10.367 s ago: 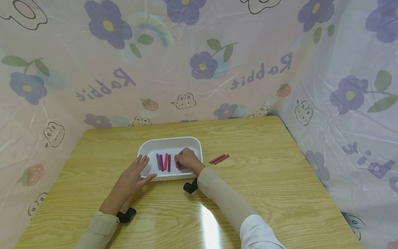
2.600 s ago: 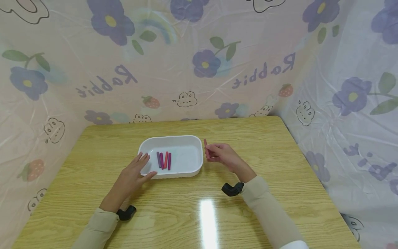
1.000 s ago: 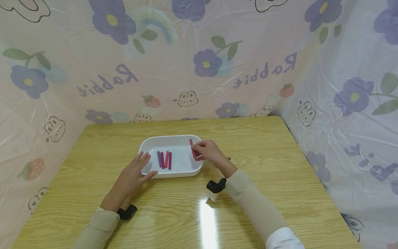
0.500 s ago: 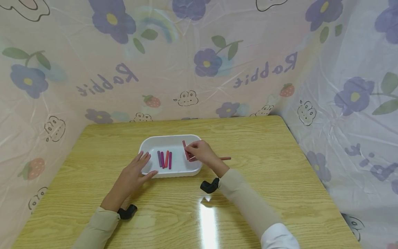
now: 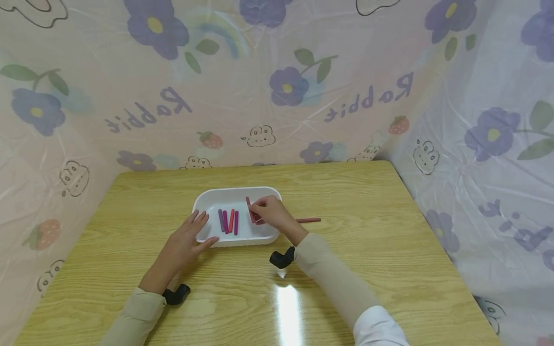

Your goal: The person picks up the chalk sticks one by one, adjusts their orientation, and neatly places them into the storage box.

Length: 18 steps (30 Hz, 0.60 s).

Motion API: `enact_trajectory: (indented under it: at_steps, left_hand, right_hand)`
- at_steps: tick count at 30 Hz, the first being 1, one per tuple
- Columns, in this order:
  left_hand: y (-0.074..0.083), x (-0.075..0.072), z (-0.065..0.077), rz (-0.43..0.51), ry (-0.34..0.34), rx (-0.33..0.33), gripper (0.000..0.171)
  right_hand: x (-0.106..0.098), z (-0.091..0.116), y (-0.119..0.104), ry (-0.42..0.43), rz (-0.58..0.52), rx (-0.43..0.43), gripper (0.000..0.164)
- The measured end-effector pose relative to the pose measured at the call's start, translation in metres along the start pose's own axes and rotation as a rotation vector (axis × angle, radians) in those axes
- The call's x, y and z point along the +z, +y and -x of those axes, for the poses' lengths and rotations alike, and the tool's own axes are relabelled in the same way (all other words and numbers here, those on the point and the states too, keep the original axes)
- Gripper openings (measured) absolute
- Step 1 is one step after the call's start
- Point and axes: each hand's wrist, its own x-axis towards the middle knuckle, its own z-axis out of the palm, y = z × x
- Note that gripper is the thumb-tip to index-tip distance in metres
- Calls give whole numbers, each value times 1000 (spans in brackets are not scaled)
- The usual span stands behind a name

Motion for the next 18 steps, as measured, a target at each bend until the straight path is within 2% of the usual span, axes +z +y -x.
enact_trajectory:
  at_steps: [6,18]
  left_hand:
    - [1,-1,0,2,1,-2,87]
    - [1,0,0,2,2,-6,87]
  right_hand:
    - [7,-5,4,-15,-27,1,25]
    - [20,-20,13,-9,-38,114,24]
